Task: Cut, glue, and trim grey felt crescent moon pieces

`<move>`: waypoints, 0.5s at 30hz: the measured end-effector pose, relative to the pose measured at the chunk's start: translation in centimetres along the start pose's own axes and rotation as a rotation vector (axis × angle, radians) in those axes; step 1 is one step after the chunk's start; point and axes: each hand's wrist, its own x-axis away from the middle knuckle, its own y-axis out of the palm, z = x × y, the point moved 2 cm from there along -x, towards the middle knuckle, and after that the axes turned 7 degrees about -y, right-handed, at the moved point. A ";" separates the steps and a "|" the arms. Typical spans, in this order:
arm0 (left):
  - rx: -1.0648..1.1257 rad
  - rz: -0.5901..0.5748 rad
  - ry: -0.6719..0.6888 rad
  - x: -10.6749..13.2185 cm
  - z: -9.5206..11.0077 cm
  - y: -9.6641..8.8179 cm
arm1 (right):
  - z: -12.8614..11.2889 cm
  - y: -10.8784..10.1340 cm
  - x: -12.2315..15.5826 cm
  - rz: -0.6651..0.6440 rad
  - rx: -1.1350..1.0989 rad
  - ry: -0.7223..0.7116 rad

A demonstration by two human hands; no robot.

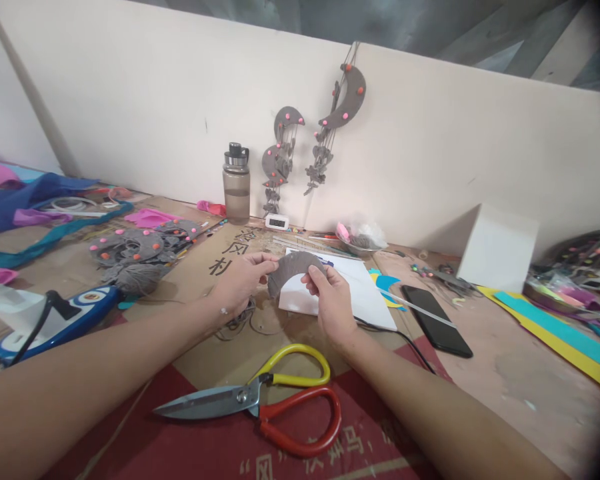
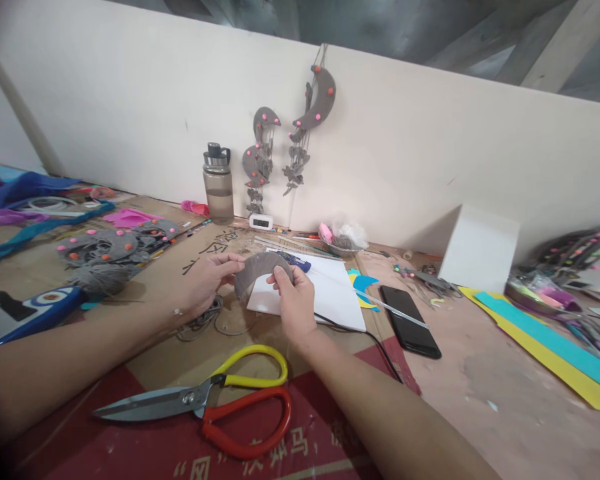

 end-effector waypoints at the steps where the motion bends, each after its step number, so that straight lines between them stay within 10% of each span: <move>1: 0.019 -0.002 -0.021 0.0 0.0 0.0 | 0.0 0.0 0.0 0.000 -0.018 0.007; 9: 0.114 -0.060 -0.156 0.3 0.1 0.3 | 0.1 0.2 -0.1 0.017 -0.131 0.061; 15: -0.075 0.038 0.002 0.2 0.3 0.0 | -0.5 -0.1 0.1 0.005 0.012 -0.045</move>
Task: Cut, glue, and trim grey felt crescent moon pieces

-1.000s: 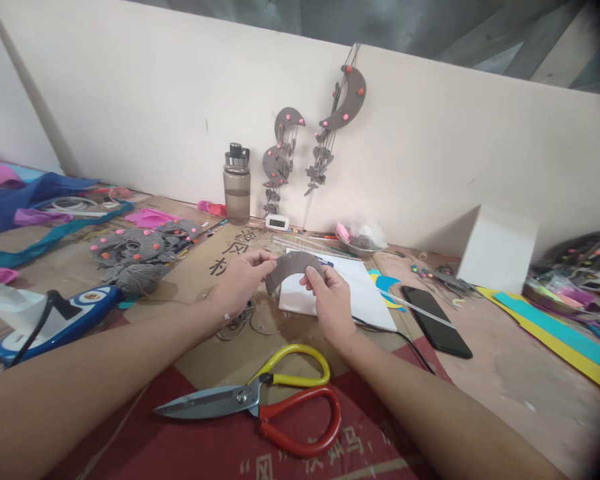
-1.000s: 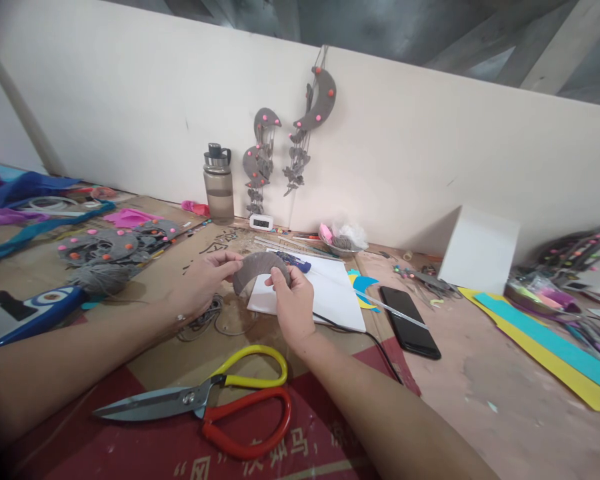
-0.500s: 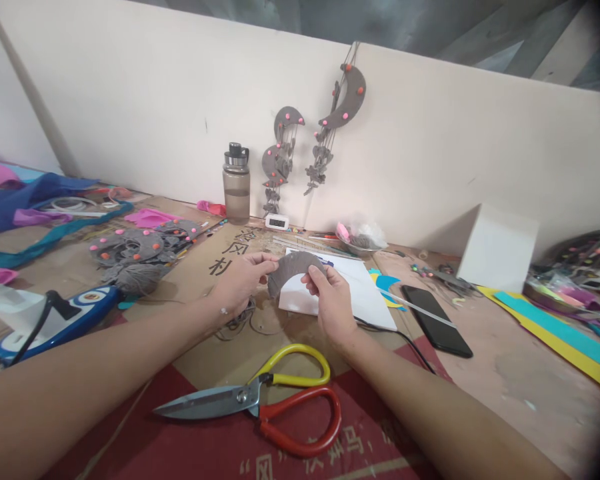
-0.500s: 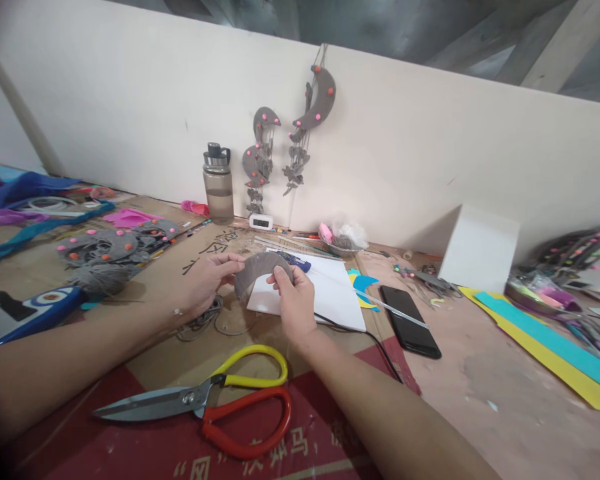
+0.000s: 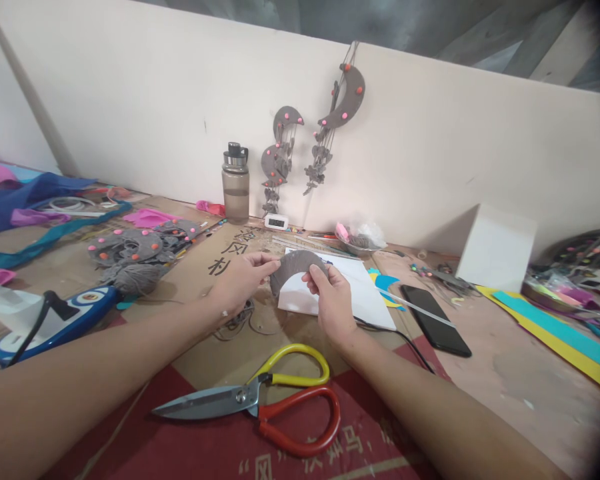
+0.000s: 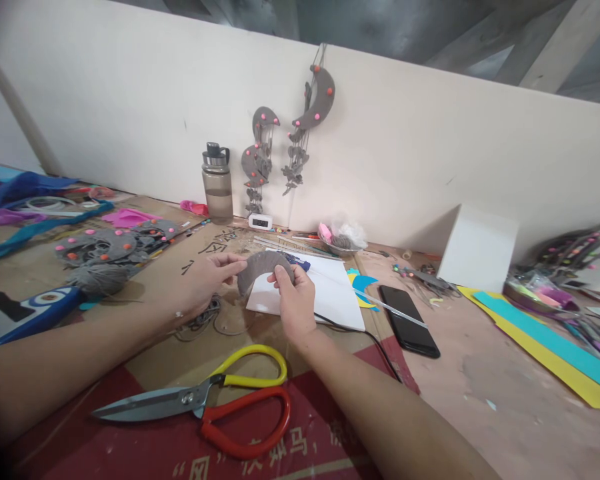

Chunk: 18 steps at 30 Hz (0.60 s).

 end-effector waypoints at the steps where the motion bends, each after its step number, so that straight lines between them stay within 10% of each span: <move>1: -0.029 0.014 0.031 0.0 0.1 -0.1 | -0.4 0.0 0.1 -0.016 0.047 -0.034; 18: 0.113 -0.080 -0.134 -0.4 -0.4 -0.2 | 0.3 0.5 -0.3 0.012 -0.257 0.164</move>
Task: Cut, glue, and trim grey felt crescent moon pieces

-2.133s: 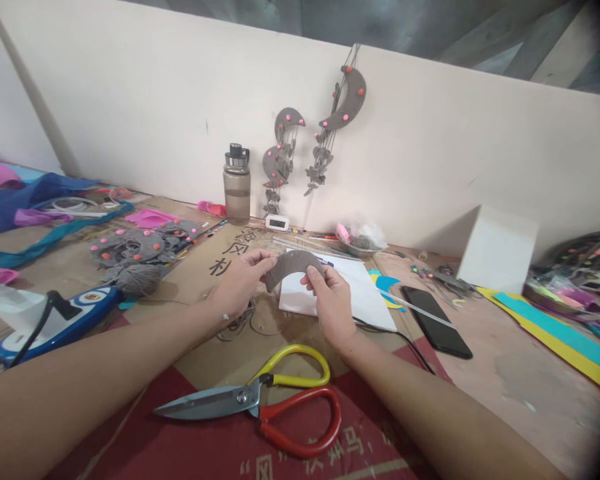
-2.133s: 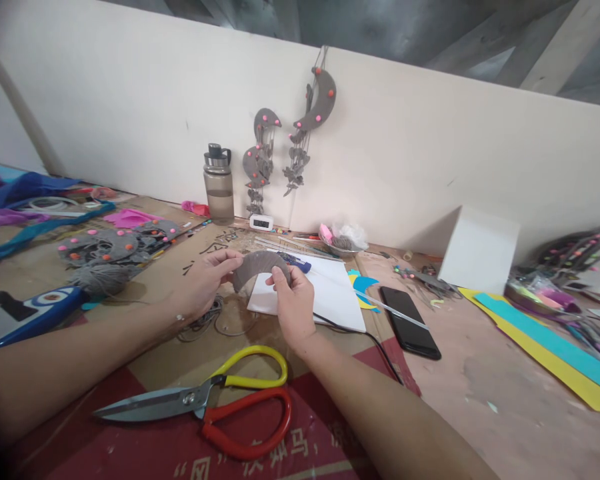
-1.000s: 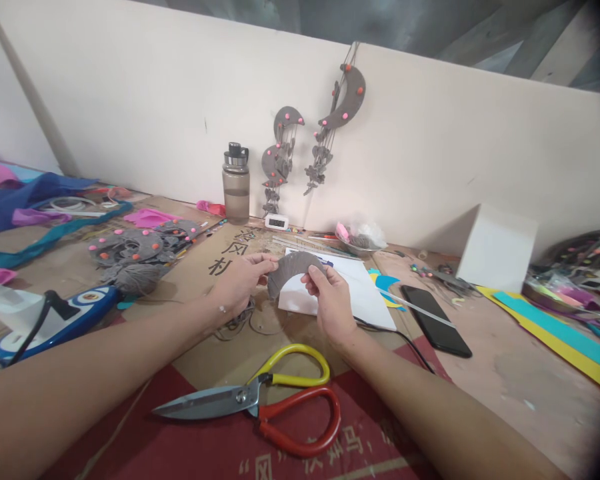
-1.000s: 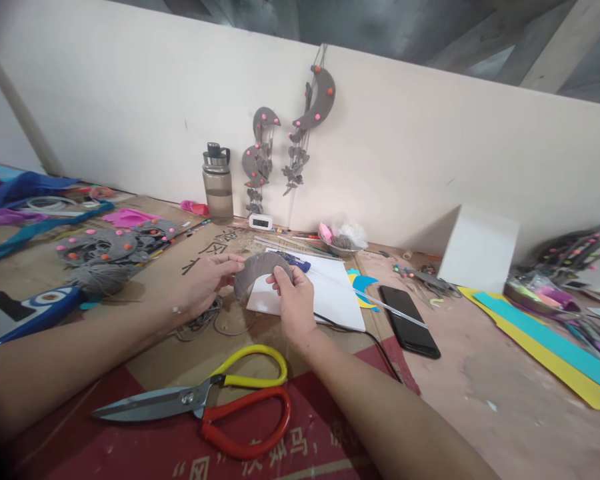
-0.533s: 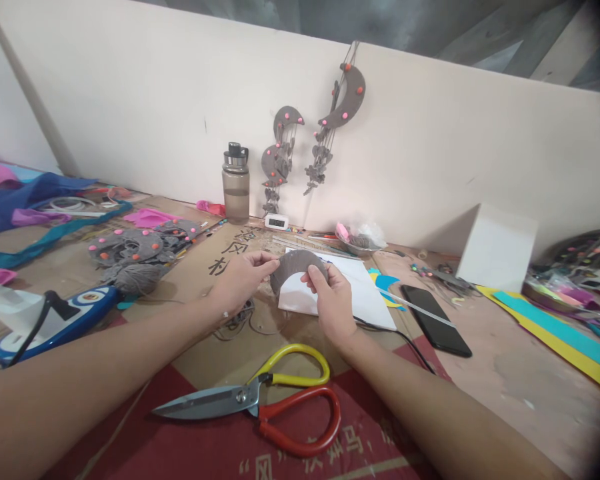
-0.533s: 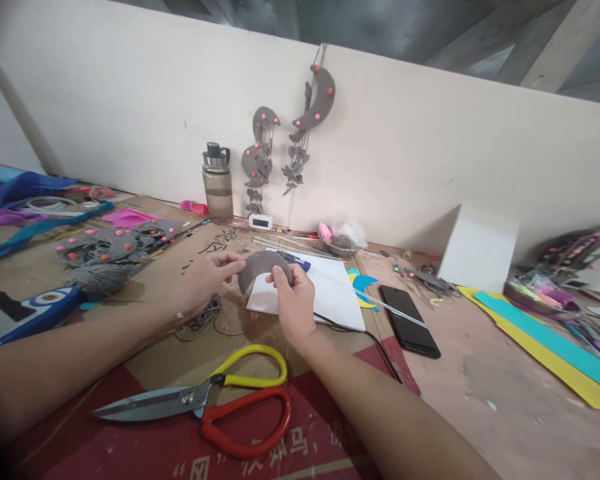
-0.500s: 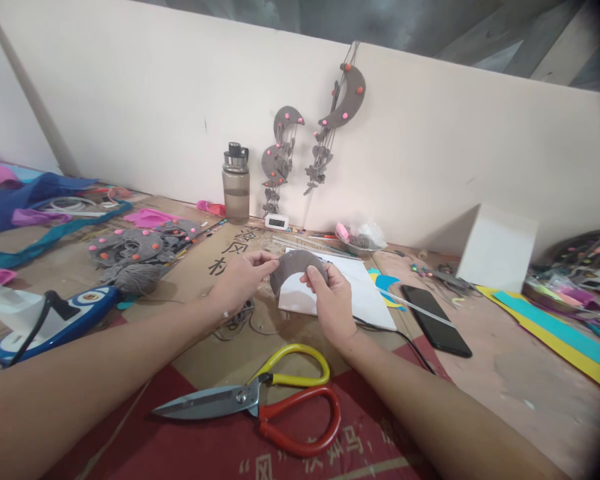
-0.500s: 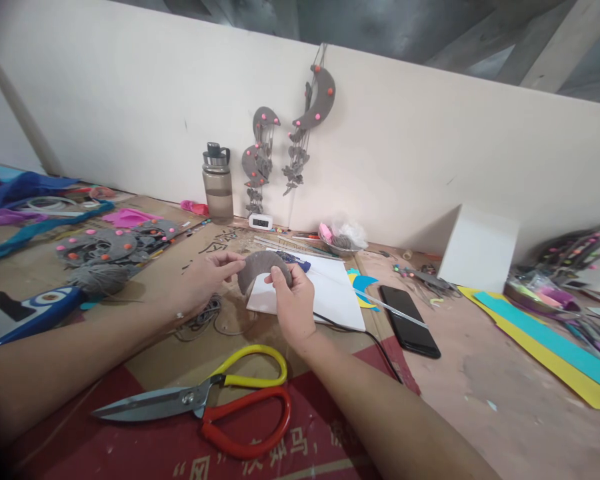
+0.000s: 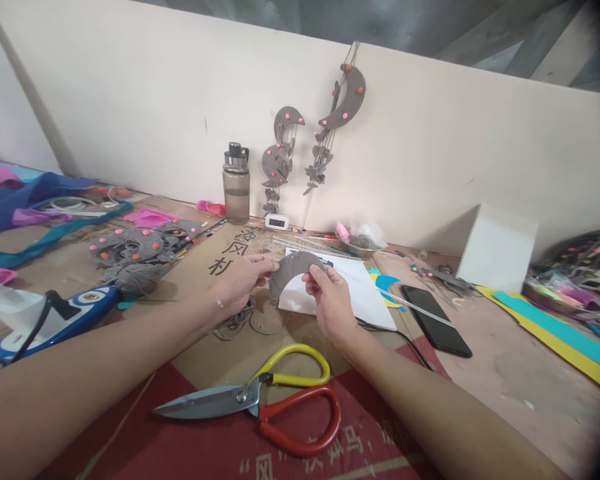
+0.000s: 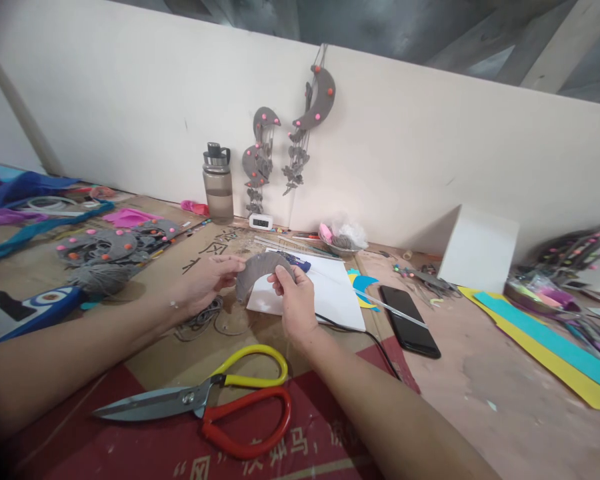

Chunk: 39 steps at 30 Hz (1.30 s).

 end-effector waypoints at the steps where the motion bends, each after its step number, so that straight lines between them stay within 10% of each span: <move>1: 0.029 -0.025 -0.033 0.0 -0.1 0.0 | -0.1 0.1 0.0 0.001 -0.017 0.017; 17: -0.509 0.010 0.164 1.0 1.1 0.0 | -1.0 0.0 0.5 -0.168 0.532 -0.150; 32: -0.066 -0.158 -0.175 -0.4 0.7 -0.3 | 0.1 0.0 0.5 -0.157 0.291 -0.012; 39: -0.211 -0.186 -0.019 0.1 1.3 -0.2 | -0.5 -0.1 0.8 -0.132 0.383 -0.076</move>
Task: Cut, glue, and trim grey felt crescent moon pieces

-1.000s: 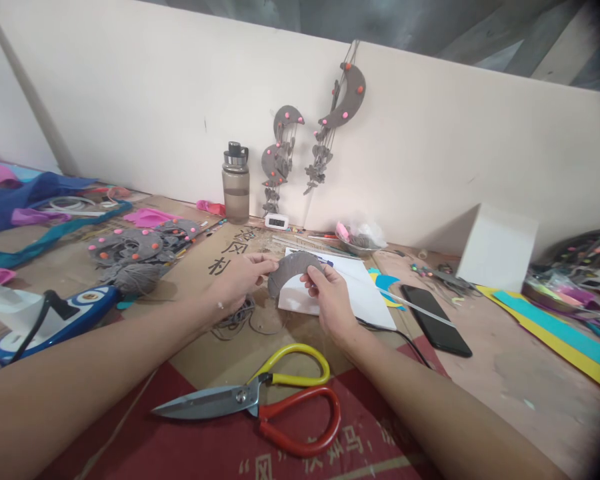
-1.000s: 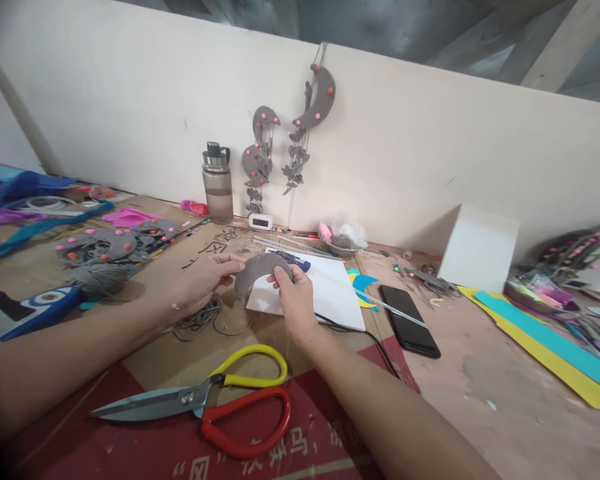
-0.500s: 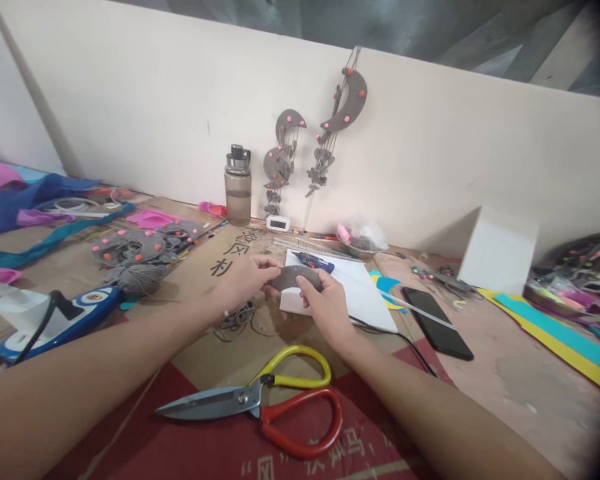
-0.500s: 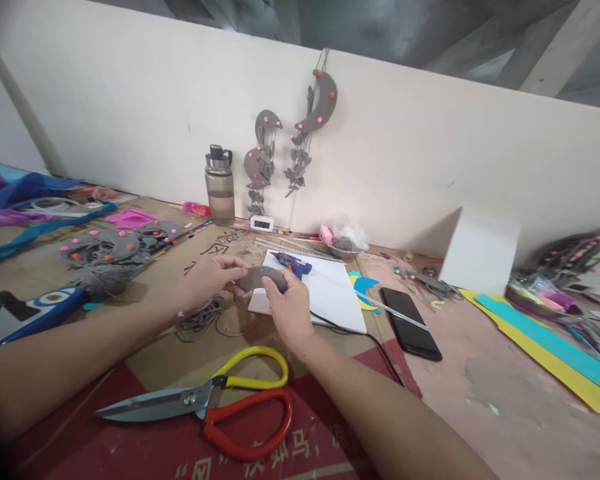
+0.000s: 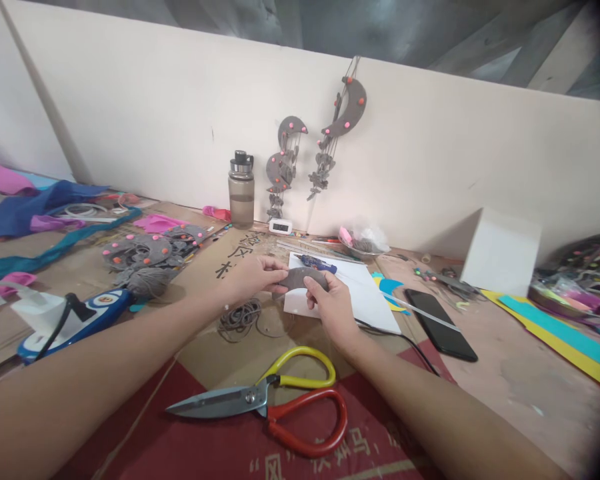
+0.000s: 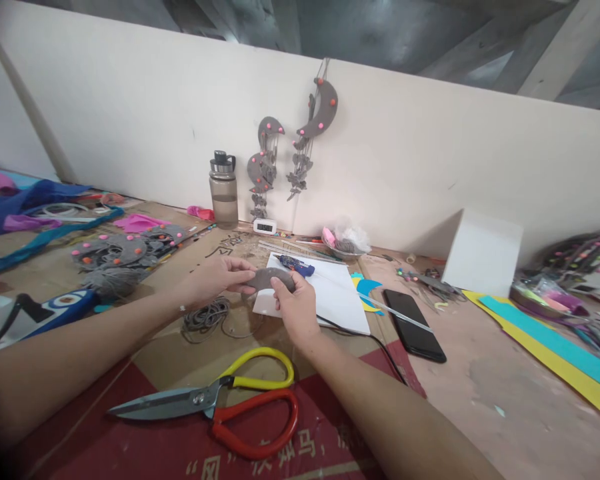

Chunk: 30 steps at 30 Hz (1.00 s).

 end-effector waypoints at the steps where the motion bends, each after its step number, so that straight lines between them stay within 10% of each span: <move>1: -0.029 0.019 0.018 0.1 0.0 0.0 | -0.2 0.0 0.1 -0.002 0.026 -0.013; 30: -0.082 0.062 0.066 0.1 -0.1 0.3 | 0.2 0.1 0.1 -0.004 -0.037 -0.004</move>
